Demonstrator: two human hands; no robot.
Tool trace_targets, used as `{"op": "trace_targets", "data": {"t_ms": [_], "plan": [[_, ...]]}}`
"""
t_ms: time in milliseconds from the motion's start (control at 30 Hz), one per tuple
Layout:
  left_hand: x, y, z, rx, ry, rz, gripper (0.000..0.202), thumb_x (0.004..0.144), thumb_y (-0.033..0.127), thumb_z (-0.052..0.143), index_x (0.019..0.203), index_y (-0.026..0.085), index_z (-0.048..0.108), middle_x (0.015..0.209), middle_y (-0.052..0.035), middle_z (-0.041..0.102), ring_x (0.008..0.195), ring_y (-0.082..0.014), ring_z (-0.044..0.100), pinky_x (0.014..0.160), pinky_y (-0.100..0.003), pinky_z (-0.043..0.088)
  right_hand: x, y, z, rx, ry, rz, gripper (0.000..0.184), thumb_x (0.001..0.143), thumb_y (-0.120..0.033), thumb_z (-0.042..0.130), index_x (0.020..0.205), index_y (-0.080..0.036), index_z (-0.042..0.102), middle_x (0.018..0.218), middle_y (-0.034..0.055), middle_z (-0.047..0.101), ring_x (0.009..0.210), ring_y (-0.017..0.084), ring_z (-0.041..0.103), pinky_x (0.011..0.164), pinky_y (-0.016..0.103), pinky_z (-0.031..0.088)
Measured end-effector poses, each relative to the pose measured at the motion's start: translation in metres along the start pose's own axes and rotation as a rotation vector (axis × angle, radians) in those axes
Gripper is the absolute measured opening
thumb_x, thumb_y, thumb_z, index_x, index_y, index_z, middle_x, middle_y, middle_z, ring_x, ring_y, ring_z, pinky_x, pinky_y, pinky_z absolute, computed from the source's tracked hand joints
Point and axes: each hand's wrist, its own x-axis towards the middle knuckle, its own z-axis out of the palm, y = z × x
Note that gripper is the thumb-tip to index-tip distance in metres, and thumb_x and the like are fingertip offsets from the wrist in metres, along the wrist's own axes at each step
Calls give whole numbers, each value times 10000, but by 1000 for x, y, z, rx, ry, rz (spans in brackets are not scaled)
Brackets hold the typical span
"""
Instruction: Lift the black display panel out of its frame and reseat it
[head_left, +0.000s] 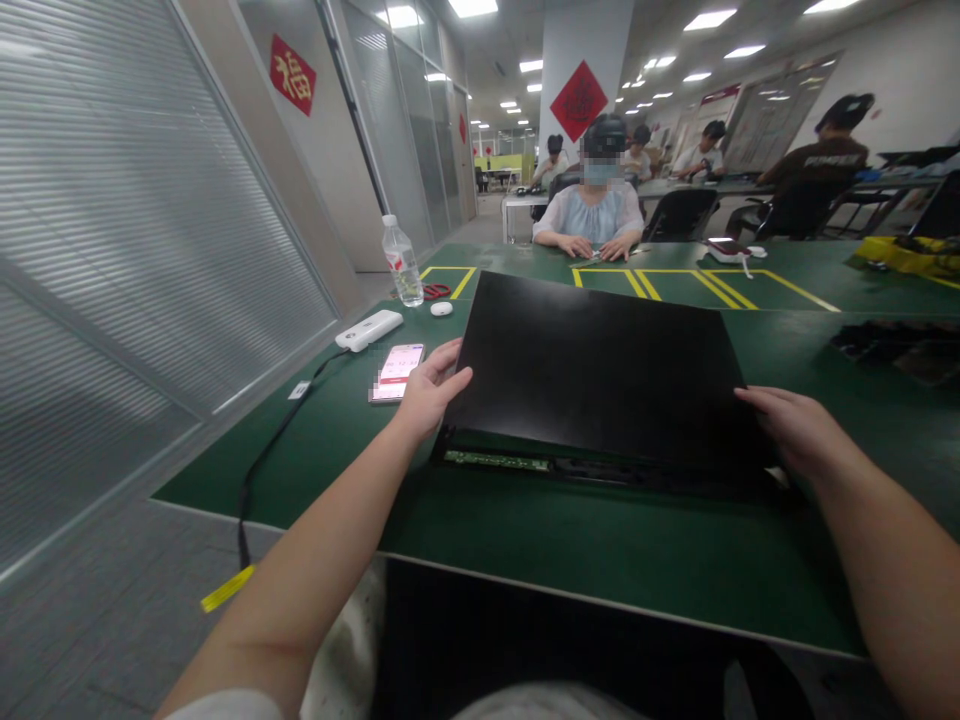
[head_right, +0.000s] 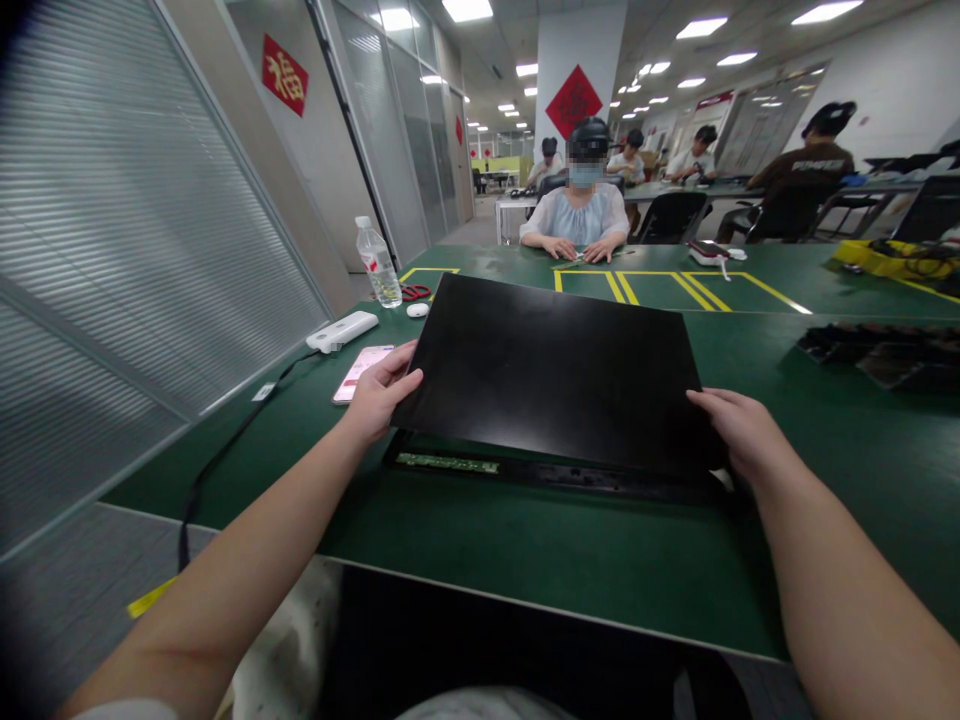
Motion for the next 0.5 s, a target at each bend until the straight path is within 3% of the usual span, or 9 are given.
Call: {"op": "trace_targets", "data": {"t_ms": [167, 233, 333, 400, 500], "plan": [[2, 0, -4, -34, 75, -51, 483, 638, 382, 905, 1067, 191, 795, 1430, -110, 632, 1394, -334, 514, 1159, -405, 409, -18, -20, -8, 236, 9, -65, 330, 588, -219, 721, 916, -224, 681, 936, 61, 730, 884, 242, 691, 739, 344, 581], [3, 0, -4, -79, 93, -108, 498, 612, 382, 914, 1050, 177, 798, 1354, -116, 686, 1361, -344, 544, 1138, -414, 430, -28, -29, -14, 233, -91, -96, 368, 694, -295, 680, 1059, -255, 682, 1006, 68, 740, 904, 268, 704, 750, 388, 599], [2, 1, -4, -120, 87, -180, 517, 591, 376, 924, 1049, 170, 800, 1243, -116, 743, 1314, -347, 585, 1104, -420, 458, -38, -36, -23, 230, -98, -192, 470, 823, -408, 539, 1264, -288, 643, 1095, 87, 735, 961, 298, 712, 796, 445, 607], [2, 1, -3, -122, 77, -191, 537, 585, 371, 930, 1069, 179, 798, 1210, -107, 756, 1287, -339, 606, 1081, -413, 473, -37, -34, -27, 208, -116, -186, 501, 850, -482, 487, 1281, -295, 661, 1060, 108, 743, 980, 332, 714, 808, 496, 606], [2, 0, -4, -110, 73, -211, 566, 566, 382, 937, 1077, 181, 798, 1144, -96, 776, 1211, -336, 649, 1014, -392, 502, -26, -25, -33, 78, -128, -210, 499, 831, -559, 492, 1148, -267, 744, 942, 146, 751, 966, 385, 717, 792, 566, 603]]}}
